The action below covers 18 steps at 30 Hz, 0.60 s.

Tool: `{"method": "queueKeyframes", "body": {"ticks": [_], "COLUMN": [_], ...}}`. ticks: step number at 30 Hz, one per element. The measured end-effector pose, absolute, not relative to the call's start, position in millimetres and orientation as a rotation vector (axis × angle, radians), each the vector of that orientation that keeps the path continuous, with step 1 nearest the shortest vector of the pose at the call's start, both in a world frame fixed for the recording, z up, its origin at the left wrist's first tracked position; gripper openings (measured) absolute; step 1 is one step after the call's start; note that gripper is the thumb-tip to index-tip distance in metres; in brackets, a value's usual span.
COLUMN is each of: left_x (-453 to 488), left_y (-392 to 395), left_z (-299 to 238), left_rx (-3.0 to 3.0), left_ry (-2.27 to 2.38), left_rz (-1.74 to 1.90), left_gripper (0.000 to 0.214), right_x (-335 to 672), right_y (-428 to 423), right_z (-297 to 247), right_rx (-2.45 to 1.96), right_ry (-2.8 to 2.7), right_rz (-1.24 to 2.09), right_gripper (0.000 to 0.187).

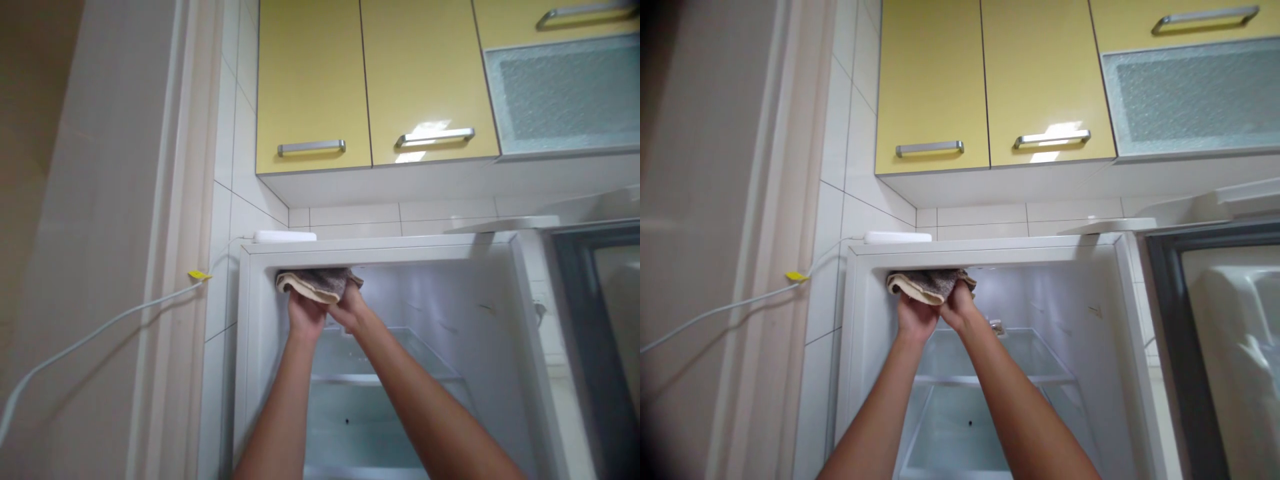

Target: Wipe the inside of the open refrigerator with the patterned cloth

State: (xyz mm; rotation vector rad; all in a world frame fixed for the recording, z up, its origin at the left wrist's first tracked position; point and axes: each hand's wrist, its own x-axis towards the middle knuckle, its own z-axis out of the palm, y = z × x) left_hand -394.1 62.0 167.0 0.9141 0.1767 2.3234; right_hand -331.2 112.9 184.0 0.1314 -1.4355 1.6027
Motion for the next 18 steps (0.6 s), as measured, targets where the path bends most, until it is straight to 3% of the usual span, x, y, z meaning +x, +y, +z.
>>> {"method": "queueKeyframes", "body": {"ticks": [7, 13, 18], "left_x": [-365, -326, -317], "left_y": [34, 20, 38], "left_z": [172, 183, 211], "left_rx": [0.799, 1.029, 1.055], "left_ry": [0.245, 0.088, 0.095], "left_rz": [2.424, 2.514, 2.648], "left_gripper": [0.043, 0.039, 0.048], "right_x": [-226, -185, -184], "right_y": [162, 229, 249], "right_z": [65, -43, -83], "right_rx": [-0.371, -0.758, -0.684], "right_ry": [-1.414, -1.590, -1.632], "right_rz": [1.237, -0.043, -0.421], "right_gripper": [0.026, 0.035, 0.023]}}
